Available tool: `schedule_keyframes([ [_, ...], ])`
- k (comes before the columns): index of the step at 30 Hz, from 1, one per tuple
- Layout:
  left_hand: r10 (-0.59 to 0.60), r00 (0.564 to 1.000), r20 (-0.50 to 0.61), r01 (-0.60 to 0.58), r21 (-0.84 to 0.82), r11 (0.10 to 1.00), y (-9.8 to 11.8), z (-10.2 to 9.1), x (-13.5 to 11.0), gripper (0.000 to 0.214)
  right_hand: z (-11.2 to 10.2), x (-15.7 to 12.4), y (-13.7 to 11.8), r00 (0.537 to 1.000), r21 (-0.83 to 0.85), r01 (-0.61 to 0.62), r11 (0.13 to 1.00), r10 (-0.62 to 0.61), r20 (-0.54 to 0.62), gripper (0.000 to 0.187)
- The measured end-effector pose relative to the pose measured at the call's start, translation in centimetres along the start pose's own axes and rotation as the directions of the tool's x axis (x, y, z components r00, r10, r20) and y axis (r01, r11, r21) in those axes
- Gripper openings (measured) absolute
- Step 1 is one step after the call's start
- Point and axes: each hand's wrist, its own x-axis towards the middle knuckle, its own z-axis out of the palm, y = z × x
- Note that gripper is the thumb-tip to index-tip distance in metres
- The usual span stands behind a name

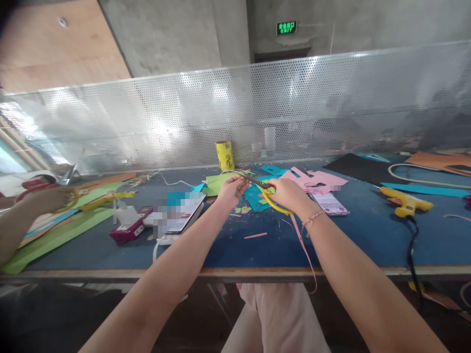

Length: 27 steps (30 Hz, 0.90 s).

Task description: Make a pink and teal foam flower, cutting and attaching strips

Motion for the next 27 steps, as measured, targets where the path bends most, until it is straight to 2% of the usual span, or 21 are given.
schedule_keyframes([
  [9, -0.012, 1.0, -0.019, 0.011, -0.029, 1.0, 0.25, 0.2, -0.3, 0.013, -0.09, 0.04, 0.09, 1.0, -0.049, 0.014, 0.999, -0.015, -0.013, 0.04],
  [15, -0.032, 0.996, -0.088, 0.027, -0.054, 0.998, 0.73, 0.51, -0.36, 0.006, 0.06, 0.22, 0.28, 1.0, -0.013, 0.009, 1.0, -0.01, -0.012, 0.04],
  [27, 0.022, 0.998, -0.056, -0.02, 0.023, 1.0, 0.42, 0.49, -0.3, 0.005, 0.38, 0.04, -0.01, 0.997, 0.034, -0.037, 0.999, 0.034, 0.074, 0.042],
])
